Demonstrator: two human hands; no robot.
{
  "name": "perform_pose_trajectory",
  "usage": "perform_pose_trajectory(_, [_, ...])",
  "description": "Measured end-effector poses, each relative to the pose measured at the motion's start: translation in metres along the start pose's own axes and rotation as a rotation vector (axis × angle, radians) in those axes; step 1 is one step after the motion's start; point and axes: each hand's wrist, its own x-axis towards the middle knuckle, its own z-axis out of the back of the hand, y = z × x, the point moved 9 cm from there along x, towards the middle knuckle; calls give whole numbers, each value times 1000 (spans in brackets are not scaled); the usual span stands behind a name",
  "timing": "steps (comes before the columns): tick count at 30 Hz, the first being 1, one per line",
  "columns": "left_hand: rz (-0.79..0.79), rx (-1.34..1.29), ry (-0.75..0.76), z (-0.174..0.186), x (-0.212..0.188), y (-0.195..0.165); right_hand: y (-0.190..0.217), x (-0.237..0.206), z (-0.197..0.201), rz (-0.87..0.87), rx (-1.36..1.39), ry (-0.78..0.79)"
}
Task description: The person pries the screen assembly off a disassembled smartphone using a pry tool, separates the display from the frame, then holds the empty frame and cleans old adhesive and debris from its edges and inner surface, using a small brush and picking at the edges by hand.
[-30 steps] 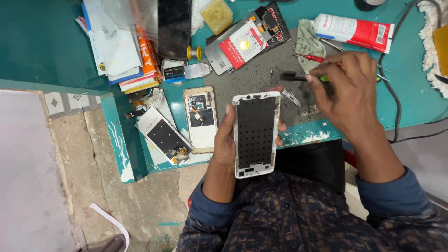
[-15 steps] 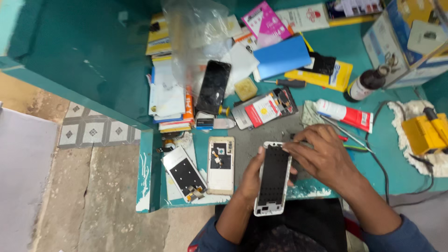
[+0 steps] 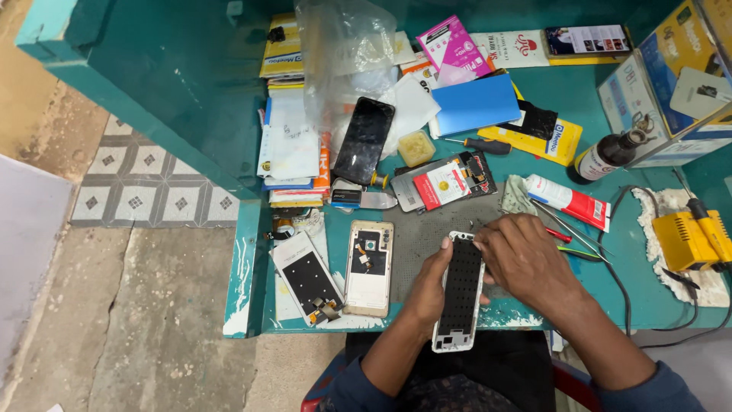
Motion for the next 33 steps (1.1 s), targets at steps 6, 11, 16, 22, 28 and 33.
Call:
perform_pose_trajectory(6, [-25,19,-17,7,-7,-8,9,7,-10,7,13,4])
perform_pose_trajectory(11, [2,62,-40,11,-8,-9,7,8,-22,-25,28,36])
perform_pose_trajectory(16, [-4,81,-49,12,-5,-8,2,8,-29,-31,45,60])
perform_pose_trajectory(22, [-19,73,-55,15,0,-3,0,9,-27,-38,83,70])
perform_pose_trajectory(28, [26,75,-82,22,3,12,0,10,-18,6,110,39])
perform_pose_trajectory(33, [114,-252,1,23,7,31,-7,-5,-19,-9,185,39])
